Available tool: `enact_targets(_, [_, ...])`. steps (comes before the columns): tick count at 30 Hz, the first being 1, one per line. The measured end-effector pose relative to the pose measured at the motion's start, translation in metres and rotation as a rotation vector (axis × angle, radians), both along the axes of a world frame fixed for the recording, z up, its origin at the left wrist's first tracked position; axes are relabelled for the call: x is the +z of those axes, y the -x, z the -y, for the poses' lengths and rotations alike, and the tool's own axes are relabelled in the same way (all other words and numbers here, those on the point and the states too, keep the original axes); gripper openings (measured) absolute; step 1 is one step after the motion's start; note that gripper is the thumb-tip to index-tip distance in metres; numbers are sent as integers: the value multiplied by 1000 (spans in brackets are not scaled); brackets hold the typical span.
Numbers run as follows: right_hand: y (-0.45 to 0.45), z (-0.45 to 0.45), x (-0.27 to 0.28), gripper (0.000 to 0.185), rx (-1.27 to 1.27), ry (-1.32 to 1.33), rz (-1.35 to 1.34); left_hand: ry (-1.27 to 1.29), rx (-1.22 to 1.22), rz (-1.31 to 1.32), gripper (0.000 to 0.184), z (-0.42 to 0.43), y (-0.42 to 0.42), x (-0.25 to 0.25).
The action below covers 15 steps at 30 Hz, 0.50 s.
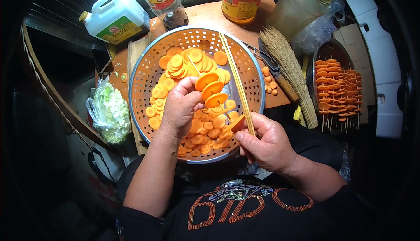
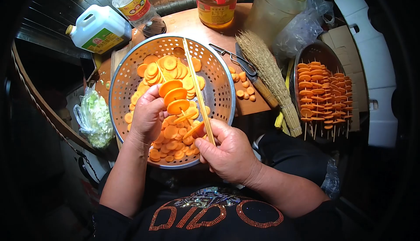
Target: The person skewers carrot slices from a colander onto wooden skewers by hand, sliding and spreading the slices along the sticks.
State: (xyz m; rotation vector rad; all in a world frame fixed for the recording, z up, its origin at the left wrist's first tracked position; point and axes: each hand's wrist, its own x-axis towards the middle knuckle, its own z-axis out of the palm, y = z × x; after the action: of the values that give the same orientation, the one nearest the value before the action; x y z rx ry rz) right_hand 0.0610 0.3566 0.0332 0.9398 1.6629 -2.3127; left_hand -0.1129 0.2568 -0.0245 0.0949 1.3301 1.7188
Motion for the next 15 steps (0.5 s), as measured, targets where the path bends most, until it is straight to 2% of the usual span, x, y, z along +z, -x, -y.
enact_targets(12, [0, 0, -1, 15, 9, -1, -11, 15, -4, 10, 20, 1, 2, -5])
enact_targets(15, [-1, 1, 0, 15, 20, -22, -7, 6, -83, -13, 27, 5, 4, -14])
